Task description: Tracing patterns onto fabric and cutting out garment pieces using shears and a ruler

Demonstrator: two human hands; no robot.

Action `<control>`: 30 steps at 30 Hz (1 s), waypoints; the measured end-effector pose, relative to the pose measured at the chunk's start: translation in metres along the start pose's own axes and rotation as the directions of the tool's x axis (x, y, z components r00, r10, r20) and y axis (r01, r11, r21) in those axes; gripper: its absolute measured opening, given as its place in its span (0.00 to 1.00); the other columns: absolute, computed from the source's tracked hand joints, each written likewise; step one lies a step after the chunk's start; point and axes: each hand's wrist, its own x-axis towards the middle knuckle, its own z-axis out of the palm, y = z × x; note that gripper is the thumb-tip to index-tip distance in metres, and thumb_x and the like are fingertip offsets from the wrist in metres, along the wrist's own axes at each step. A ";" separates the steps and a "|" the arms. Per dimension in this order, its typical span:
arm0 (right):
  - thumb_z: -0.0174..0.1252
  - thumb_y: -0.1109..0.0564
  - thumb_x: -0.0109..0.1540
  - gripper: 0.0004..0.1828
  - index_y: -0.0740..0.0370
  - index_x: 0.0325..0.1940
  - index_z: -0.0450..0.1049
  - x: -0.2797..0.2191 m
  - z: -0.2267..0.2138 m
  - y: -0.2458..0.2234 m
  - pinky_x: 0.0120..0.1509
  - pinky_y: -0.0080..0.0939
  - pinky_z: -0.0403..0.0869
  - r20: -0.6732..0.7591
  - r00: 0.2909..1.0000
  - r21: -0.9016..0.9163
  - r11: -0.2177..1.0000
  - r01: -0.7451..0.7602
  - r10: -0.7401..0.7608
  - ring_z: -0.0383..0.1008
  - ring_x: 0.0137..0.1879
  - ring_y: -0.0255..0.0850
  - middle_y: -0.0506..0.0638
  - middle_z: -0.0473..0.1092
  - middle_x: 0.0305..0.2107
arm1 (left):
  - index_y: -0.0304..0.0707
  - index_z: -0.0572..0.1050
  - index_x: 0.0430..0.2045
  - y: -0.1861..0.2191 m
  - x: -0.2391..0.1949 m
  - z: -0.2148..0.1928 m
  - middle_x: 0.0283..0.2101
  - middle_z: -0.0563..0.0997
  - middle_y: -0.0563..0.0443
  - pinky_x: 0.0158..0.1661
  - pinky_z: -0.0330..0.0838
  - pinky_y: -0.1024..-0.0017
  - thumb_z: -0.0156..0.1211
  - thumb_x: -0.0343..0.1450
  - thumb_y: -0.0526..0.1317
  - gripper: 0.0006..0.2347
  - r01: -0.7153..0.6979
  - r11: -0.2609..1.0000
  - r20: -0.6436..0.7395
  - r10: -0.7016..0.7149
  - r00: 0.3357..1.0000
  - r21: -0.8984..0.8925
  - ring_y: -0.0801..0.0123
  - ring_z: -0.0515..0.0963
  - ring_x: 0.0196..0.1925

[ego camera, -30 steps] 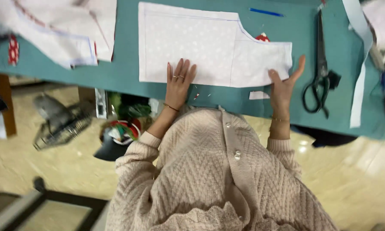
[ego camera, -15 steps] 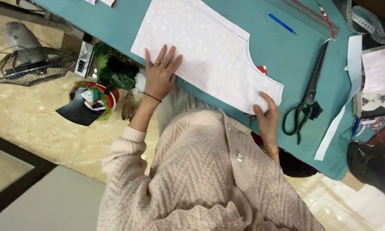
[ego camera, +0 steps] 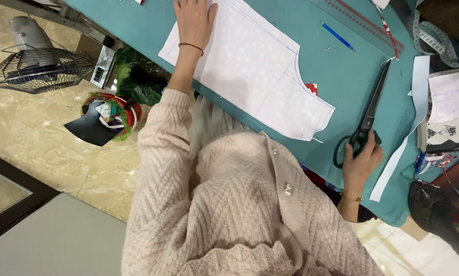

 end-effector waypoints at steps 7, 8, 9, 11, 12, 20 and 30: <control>0.66 0.64 0.68 0.34 0.70 0.75 0.59 -0.003 0.002 0.004 0.59 0.61 0.64 0.013 0.999 0.149 0.987 -0.053 0.052 0.60 0.54 0.66 0.69 0.56 0.54 | 0.49 0.75 0.50 0.113 -0.030 0.018 0.58 0.71 0.45 0.41 0.69 0.48 0.61 0.66 0.44 0.17 0.085 0.979 0.180 -0.051 0.982 -0.184 0.48 0.71 0.54; 0.66 0.64 0.68 0.34 0.70 0.75 0.59 -0.002 0.000 0.002 0.59 0.61 0.64 0.012 0.998 0.146 0.987 -0.059 0.058 0.60 0.54 0.66 0.69 0.56 0.54 | 0.49 0.75 0.50 0.141 -0.039 -0.016 0.58 0.71 0.45 0.41 0.69 0.48 0.61 0.66 0.44 0.17 0.080 0.979 0.181 -0.045 0.982 -0.188 0.48 0.71 0.54; 0.66 0.66 0.66 0.36 0.67 0.75 0.58 -0.002 -0.001 0.000 0.64 0.61 0.62 0.055 0.992 0.221 0.967 -0.126 0.117 0.58 0.59 0.64 0.66 0.52 0.57 | 0.47 0.73 0.44 0.169 -0.048 -0.050 0.49 0.72 0.45 0.37 0.67 0.50 0.59 0.69 0.47 0.13 0.007 0.914 0.177 0.071 0.982 -0.405 0.51 0.72 0.46; 0.66 0.68 0.64 0.38 0.63 0.75 0.57 0.006 -0.011 -0.008 0.69 0.62 0.60 0.104 0.979 0.286 0.938 -0.197 0.174 0.55 0.65 0.63 0.63 0.49 0.60 | 0.45 0.72 0.38 0.217 -0.063 -0.071 0.40 0.72 0.46 0.33 0.65 0.53 0.56 0.72 0.50 0.12 -0.056 0.793 0.149 0.183 0.972 -0.606 0.54 0.72 0.37; 0.67 0.69 0.64 0.38 0.64 0.74 0.57 0.011 -0.019 -0.018 0.67 0.69 0.63 0.120 0.965 0.325 0.910 -0.258 0.231 0.58 0.64 0.72 0.68 0.51 0.58 | 0.44 0.73 0.39 0.234 -0.070 -0.058 0.38 0.74 0.45 0.34 0.70 0.55 0.57 0.70 0.57 0.17 -0.105 0.824 0.049 0.159 0.986 -0.557 0.54 0.77 0.35; 0.65 0.65 0.67 0.36 0.48 0.76 0.59 0.008 0.010 0.039 0.29 0.42 0.67 0.258 0.873 0.572 0.663 -0.483 0.413 0.64 0.28 0.38 0.47 0.61 0.30 | 0.40 0.72 0.44 0.258 -0.077 -0.024 0.36 0.76 0.47 0.33 0.76 0.63 0.72 0.59 0.56 0.27 -0.118 0.942 0.020 0.131 0.991 -0.315 0.60 0.80 0.30; 0.44 0.20 0.58 0.52 0.49 0.79 0.58 0.080 -0.036 0.004 0.37 0.38 0.67 0.673 0.726 0.630 0.626 -0.459 -0.145 0.64 0.37 0.35 0.51 0.64 0.32 | 0.44 0.74 0.34 0.262 -0.088 0.027 0.30 0.74 0.56 0.28 0.76 0.74 0.61 0.69 0.42 0.06 -0.139 0.948 -0.102 0.114 0.988 -0.287 0.72 0.80 0.22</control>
